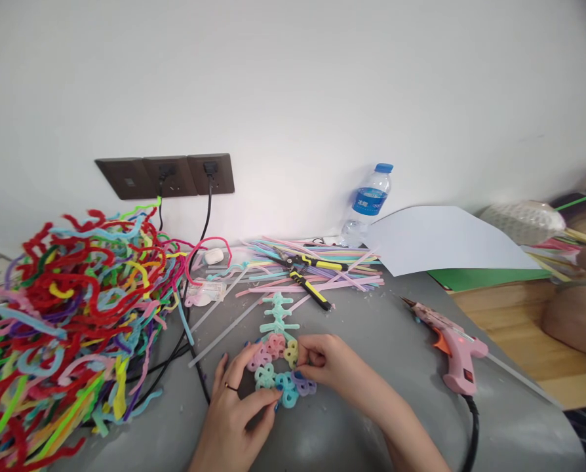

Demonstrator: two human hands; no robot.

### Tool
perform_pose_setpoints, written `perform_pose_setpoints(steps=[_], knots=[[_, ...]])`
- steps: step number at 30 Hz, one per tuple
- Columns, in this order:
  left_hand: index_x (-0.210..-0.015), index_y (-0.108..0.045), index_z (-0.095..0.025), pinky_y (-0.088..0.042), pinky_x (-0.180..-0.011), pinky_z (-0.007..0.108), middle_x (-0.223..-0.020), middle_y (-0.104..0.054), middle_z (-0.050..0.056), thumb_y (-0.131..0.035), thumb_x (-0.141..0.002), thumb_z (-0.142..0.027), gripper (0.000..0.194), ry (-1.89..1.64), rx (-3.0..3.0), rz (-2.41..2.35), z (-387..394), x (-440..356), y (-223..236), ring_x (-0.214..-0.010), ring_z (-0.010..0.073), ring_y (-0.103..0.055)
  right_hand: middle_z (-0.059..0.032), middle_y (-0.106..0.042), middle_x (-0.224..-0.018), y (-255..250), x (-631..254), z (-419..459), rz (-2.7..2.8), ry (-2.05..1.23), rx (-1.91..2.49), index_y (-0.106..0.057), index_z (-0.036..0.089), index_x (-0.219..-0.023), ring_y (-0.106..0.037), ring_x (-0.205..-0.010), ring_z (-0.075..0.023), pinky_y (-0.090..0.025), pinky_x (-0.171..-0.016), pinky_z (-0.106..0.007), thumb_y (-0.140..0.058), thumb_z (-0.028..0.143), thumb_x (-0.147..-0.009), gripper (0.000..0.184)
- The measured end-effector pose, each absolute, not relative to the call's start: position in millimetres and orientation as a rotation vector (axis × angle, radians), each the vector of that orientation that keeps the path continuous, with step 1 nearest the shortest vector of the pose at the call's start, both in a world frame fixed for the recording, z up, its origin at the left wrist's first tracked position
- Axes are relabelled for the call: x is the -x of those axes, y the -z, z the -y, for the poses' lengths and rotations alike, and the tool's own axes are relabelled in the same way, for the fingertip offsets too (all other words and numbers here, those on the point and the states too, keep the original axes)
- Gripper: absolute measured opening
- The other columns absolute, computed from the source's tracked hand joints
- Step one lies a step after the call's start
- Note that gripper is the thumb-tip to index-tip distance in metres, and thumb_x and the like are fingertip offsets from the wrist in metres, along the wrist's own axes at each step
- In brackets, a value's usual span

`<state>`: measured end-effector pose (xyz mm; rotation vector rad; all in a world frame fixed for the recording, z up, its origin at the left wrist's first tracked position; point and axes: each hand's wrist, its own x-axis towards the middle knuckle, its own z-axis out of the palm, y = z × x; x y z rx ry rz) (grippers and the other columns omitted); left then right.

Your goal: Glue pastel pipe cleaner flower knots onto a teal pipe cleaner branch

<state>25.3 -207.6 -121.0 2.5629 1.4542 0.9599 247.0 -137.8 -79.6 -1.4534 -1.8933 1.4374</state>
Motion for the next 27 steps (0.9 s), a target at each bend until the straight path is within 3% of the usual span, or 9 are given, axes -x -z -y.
perform_pose_setpoints(steps=[27], knots=[[-0.103, -0.075, -0.031, -0.048, -0.106, 0.059, -0.152, -0.046, 0.010, -0.057, -0.090, -0.010, 0.031, -0.896, -2.588, -1.461, 208.6, -20.3, 126.5, -0.132, 0.0292, -0.055, 0.0094, -0.036, -0.054, 79.6, -247.7, 137.7, 1.875, -1.469, 1.432, -0.051, 0.019, -0.062, -0.031, -0.054, -0.0086, -0.021, -0.051, -0.023, -0.060, 0.002, -0.067, 0.020]])
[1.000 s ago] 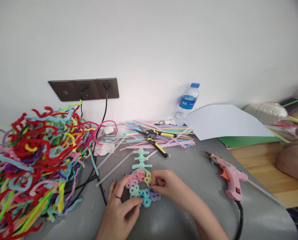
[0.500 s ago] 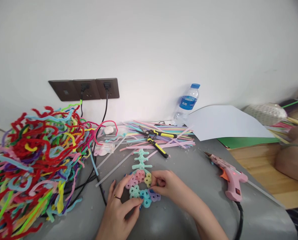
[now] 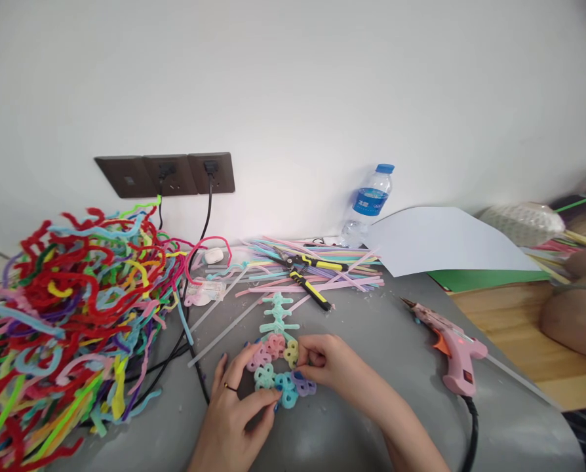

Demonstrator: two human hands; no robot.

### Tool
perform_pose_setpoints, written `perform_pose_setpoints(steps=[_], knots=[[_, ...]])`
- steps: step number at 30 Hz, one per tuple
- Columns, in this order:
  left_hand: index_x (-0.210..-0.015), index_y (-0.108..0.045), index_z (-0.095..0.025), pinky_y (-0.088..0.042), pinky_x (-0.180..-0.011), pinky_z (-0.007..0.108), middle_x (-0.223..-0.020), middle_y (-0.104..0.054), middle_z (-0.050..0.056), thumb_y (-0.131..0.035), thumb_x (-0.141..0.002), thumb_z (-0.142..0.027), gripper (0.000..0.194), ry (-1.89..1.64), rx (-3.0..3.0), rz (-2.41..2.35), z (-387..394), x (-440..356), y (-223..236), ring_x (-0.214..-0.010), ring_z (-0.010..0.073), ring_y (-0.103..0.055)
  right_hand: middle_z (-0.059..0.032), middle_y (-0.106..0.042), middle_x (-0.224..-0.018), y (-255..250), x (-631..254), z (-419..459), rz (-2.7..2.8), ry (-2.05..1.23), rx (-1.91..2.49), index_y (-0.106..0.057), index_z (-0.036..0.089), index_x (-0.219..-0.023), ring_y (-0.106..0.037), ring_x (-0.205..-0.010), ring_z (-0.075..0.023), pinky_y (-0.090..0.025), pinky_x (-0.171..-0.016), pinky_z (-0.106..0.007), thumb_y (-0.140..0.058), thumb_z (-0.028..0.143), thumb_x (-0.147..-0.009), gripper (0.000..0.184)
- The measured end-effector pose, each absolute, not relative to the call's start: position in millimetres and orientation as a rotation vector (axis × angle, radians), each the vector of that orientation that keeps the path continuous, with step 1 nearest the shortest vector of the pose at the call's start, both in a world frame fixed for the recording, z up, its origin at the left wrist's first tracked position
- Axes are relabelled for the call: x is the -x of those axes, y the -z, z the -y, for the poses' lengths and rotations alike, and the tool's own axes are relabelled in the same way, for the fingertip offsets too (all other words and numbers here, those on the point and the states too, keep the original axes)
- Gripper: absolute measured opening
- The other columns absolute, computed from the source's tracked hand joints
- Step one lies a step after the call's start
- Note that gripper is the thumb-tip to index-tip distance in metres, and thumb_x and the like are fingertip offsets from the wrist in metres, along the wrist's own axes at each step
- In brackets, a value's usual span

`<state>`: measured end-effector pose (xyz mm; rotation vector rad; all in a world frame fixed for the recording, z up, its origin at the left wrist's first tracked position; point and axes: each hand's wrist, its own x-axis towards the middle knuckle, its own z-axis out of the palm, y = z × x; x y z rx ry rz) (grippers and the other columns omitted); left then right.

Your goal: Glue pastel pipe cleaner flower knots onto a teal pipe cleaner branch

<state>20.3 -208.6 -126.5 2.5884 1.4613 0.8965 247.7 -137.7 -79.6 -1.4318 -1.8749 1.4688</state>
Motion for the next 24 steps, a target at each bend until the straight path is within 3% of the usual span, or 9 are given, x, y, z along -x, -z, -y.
perform_pose_setpoints(steps=[16, 24], knots=[[-0.102, -0.075, -0.031, -0.046, -0.105, 0.063, -0.151, -0.045, 0.011, -0.055, -0.091, -0.010, 0.031, -0.907, -2.564, -1.460, 209.0, -21.8, 125.9, -0.132, 0.0312, -0.054, 0.0096, -0.036, -0.054, 78.0, -247.7, 138.4, 1.867, -1.462, 1.441, -0.052, 0.019, -0.062, -0.031, -0.054, -0.0085, -0.021, -0.051, -0.023, -0.059, 0.002, -0.066, 0.019], [-0.103, -0.075, -0.032, -0.046, -0.108, 0.059, -0.152, -0.046, 0.010, -0.058, -0.090, -0.010, 0.030, -0.905, -2.571, -1.472, 209.2, -20.5, 125.7, -0.133, 0.0294, -0.054, 0.0099, -0.035, -0.053, 78.3, -246.8, 137.6, 1.880, -1.458, 1.454, -0.051, 0.019, -0.061, -0.030, -0.053, -0.0086, -0.021, -0.052, -0.024, -0.060, 0.002, -0.066, 0.020]])
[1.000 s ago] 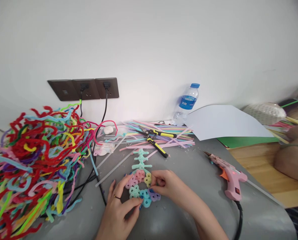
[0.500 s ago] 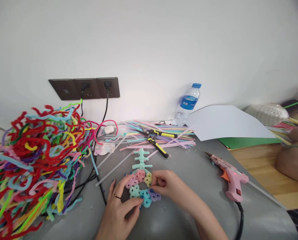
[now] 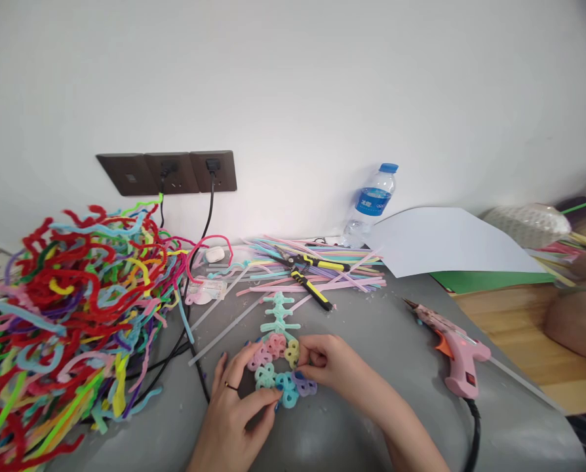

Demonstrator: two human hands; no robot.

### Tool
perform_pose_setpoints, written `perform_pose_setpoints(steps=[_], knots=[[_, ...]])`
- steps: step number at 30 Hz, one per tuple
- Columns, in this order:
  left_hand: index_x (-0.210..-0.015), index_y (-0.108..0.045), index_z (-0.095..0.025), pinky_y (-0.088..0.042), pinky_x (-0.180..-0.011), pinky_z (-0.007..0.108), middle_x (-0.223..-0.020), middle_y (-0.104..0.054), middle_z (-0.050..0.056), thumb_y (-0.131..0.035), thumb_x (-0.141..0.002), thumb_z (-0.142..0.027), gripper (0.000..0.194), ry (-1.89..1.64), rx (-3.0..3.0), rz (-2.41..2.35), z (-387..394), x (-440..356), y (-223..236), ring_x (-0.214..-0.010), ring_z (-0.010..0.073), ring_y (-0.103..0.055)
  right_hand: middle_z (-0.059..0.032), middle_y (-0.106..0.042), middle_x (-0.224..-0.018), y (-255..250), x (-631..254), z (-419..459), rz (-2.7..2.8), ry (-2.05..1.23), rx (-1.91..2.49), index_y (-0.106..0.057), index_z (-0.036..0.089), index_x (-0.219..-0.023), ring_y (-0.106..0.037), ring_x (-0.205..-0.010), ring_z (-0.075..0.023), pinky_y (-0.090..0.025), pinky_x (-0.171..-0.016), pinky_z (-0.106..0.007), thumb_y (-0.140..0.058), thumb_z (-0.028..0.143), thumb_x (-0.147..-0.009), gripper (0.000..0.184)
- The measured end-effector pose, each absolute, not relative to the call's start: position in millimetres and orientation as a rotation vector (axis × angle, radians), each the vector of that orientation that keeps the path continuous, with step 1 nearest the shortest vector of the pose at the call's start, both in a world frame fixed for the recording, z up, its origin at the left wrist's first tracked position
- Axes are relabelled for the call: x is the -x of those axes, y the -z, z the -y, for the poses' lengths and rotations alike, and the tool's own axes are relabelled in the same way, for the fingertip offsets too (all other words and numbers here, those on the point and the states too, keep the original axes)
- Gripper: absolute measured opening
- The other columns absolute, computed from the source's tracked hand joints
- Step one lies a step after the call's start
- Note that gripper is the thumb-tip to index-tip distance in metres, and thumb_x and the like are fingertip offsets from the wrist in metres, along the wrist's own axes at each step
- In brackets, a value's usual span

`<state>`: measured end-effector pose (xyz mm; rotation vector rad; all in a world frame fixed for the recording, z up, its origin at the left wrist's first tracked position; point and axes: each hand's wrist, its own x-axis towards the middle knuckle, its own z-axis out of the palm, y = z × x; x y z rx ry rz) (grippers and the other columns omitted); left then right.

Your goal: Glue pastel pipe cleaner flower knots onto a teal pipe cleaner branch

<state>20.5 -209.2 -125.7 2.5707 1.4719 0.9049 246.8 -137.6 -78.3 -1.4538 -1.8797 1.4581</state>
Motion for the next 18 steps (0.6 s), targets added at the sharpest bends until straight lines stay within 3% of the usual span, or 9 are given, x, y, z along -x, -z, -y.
perform_pose_setpoints(steps=[12, 18], knots=[[-0.099, -0.075, -0.031, -0.045, -0.106, 0.061, -0.151, -0.045, 0.009, -0.055, -0.091, -0.011, 0.029, -0.920, -2.542, -1.460, 209.5, -23.1, 123.6, -0.132, 0.0306, -0.054, 0.0102, -0.035, -0.053, 77.6, -246.8, 138.0, 1.873, -1.469, 1.464, -0.051, 0.019, -0.061, -0.030, -0.054, -0.0087, -0.021, -0.052, -0.024, -0.060, 0.001, -0.067, 0.021], [-0.096, -0.075, -0.032, -0.043, -0.107, 0.063, -0.148, -0.046, 0.009, -0.050, -0.092, -0.010, 0.033, -1.000, -2.456, -1.461, 209.4, -28.3, 120.4, -0.132, 0.0281, -0.053, 0.0096, -0.032, -0.055, 83.0, -251.9, 138.1, 1.798, -1.511, 1.375, -0.055, 0.019, -0.066, -0.028, -0.054, -0.0090, -0.021, -0.053, -0.024, -0.063, 0.013, -0.068, 0.010]])
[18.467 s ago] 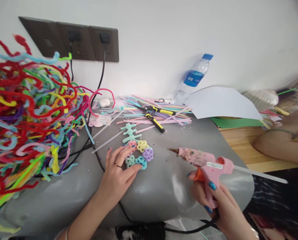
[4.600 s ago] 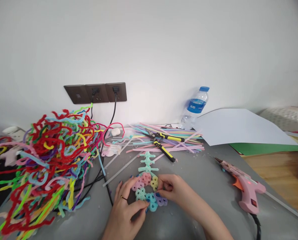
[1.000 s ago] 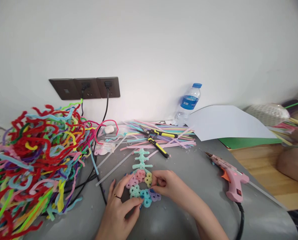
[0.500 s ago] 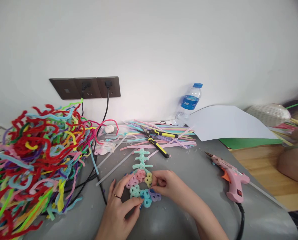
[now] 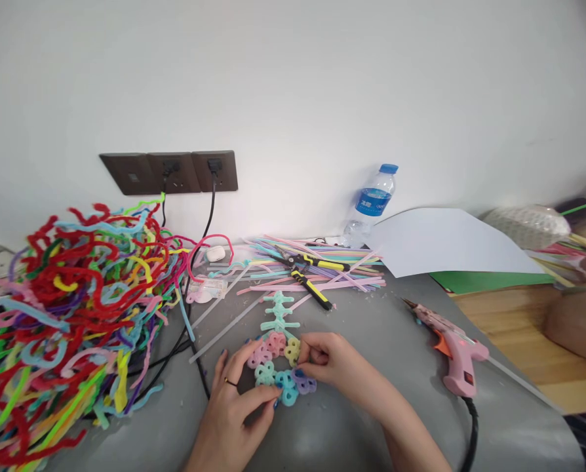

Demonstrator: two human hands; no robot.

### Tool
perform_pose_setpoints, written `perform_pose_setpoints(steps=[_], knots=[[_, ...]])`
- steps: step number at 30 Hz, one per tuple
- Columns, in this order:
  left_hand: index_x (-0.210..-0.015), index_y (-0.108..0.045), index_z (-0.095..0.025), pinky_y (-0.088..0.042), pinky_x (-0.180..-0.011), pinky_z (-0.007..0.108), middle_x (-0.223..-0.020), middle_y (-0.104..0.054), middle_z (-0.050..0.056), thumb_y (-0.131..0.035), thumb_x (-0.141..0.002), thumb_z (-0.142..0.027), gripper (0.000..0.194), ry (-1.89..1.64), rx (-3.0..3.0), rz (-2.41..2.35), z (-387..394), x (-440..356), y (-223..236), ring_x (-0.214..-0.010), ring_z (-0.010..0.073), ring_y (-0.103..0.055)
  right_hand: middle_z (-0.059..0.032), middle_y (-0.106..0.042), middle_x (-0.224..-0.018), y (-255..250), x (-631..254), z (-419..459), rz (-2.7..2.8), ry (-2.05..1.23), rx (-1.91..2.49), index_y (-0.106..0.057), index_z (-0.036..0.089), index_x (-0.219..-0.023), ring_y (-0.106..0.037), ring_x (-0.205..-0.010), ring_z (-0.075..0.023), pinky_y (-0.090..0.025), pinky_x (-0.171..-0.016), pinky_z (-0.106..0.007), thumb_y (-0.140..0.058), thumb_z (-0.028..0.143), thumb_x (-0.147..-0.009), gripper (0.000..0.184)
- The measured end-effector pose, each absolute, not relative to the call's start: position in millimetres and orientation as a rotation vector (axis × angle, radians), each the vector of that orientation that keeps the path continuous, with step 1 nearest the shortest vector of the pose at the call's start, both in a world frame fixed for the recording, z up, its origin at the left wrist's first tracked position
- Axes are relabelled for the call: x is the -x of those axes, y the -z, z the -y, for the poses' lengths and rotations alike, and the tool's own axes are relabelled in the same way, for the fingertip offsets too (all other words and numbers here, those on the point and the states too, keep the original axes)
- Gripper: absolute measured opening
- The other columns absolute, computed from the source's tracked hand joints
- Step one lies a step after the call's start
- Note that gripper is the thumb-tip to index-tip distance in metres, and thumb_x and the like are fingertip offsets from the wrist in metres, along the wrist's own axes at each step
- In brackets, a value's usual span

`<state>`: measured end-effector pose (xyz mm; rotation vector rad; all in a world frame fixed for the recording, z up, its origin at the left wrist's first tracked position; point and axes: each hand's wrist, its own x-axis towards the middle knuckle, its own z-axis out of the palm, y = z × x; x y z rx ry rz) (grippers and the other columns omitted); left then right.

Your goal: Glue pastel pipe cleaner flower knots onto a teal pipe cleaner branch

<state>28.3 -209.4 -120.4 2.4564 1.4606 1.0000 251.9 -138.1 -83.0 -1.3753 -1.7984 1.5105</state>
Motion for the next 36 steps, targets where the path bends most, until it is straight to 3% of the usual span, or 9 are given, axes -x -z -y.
perform_pose_setpoints(steps=[5, 11, 18, 23, 27, 31, 36], knots=[[-0.096, -0.075, -0.031, -0.043, -0.107, 0.062, -0.147, -0.046, 0.010, -0.050, -0.092, -0.009, 0.033, -1.038, -2.450, -1.455, 209, -28, 119, -0.131, 0.0280, -0.052, 0.0111, -0.026, -0.057, 86, -260, 137, 1.692, -1.571, 1.270, -0.061, 0.018, -0.077, -0.024, -0.054, -0.0095, -0.020, -0.054, -0.026, -0.067, 0.027, -0.075, 0.011], [-0.094, -0.075, -0.030, -0.048, -0.107, 0.051, -0.145, -0.049, 0.007, -0.050, -0.092, -0.008, 0.033, -1.119, -2.417, -1.440, 209, -26, 114, -0.128, 0.0249, -0.055, 0.0121, -0.026, -0.058, 85, -262, 138, 1.627, -1.544, 1.249, -0.050, 0.021, -0.084, -0.024, -0.055, -0.0100, -0.021, -0.055, -0.024, -0.064, 0.028, -0.079, 0.016], [-0.099, -0.073, -0.028, -0.053, -0.102, 0.041, -0.148, -0.049, 0.007, -0.049, -0.095, -0.011, 0.030, -1.113, -2.312, -1.411, 209, -20, 115, -0.130, 0.0242, -0.055, 0.0119, -0.029, -0.056, 85, -258, 139, 1.556, -1.472, 1.287, -0.038, 0.025, -0.076, -0.024, -0.053, -0.0102, -0.019, -0.053, -0.024, -0.061, 0.035, -0.078, 0.025], [-0.096, -0.073, -0.026, -0.055, -0.094, 0.031, -0.145, -0.053, 0.007, -0.049, -0.096, -0.016, 0.026, -1.085, -2.218, -1.356, 202, -7, 106, -0.127, 0.0228, -0.058, 0.0111, -0.028, -0.054, 84, -261, 139, 1.517, -1.462, 1.301, -0.042, 0.024, -0.069, -0.024, -0.053, -0.0098, -0.018, -0.052, -0.025, -0.065, 0.040, -0.074, 0.029], [-0.095, -0.073, -0.026, -0.051, -0.098, 0.032, -0.130, -0.063, 0.007, -0.050, -0.095, -0.017, 0.025, -1.101, -2.207, -1.328, 180, 5, 85, -0.118, 0.0217, -0.063, 0.0097, -0.030, -0.054, 86, -270, 143, 1.522, -1.378, 1.386, -0.046, 0.023, -0.065, -0.026, -0.053, -0.0102, -0.020, -0.052, -0.025, -0.070, 0.044, -0.069, 0.033], [-0.096, -0.073, -0.024, -0.051, -0.087, 0.031, -0.100, -0.068, 0.005, -0.051, -0.091, -0.019, 0.023, -0.874, -2.204, -1.330, 141, 8, 64, -0.095, 0.0201, -0.067, 0.0074, -0.035, -0.057, 87, -275, 148, 1.530, -1.275, 1.423, -0.045, 0.022, -0.065, -0.030, -0.054, -0.0111, -0.022, -0.052, -0.025, -0.065, 0.052, -0.076, 0.037], [-0.094, -0.074, -0.021, -0.047, -0.087, 0.033, -0.102, -0.069, 0.006, -0.057, -0.086, -0.020, 0.019, -0.426, -2.246, -1.313, 98, -3, 52, -0.101, 0.0250, -0.064, 0.0065, -0.037, -0.057, 85, -270, 151, 1.576, -1.207, 1.439, -0.048, 0.022, -0.069, -0.032, -0.055, -0.0124, -0.024, -0.053, -0.026, -0.059, 0.054, -0.080, 0.036]])
